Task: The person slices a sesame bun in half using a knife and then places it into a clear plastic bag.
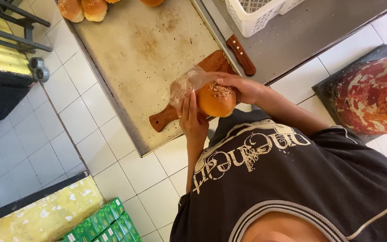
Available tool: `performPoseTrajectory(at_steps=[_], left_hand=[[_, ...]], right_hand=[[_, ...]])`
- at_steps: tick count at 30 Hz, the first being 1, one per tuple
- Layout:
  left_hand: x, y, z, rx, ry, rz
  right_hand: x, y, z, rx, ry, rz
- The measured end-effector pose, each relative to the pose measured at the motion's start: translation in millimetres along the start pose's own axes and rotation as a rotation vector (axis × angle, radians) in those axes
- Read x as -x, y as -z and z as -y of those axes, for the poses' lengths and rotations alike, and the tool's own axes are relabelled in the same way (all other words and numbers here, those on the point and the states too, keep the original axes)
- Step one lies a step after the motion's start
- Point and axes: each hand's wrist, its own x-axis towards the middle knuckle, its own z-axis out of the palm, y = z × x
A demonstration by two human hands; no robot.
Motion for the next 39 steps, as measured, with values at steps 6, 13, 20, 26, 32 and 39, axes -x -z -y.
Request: performPoseTrajectory(at_steps=[6,13,20,26,32,39], left_hand=[[-1.9,5.4,-8.0,0.009,-0.05,-0.028],[8.1,-15.7,-4.6,0.03,-0.154,-0.079],[3.1,-8.7,-17.6,0.003,-0.265,-0.115],[3.0,-2.2,-19.1,-0.034,-0.296,-0.12],[0.1,5.6,-24.8,0.037,-0.29,-0.087],[5.6,-19.6,-34.5,0.215,-0.438,0.096]], right_hand=[[27.0,-40.2,16.8,0.181,-0.02,-0.041],[21.6,-35.3,-14.0,0.023,0.309,-0.067],[16.0,-29.7,-42.4,0.464,0.772,-0.069],[28.8,-67.2,-11.4,0.322,0.634,0.037],[20.8,-14.6,-32.9,0.718,0.711,-0.093],[-0.4,-12.4,-39.7,1.168,1.266,-0.658]])
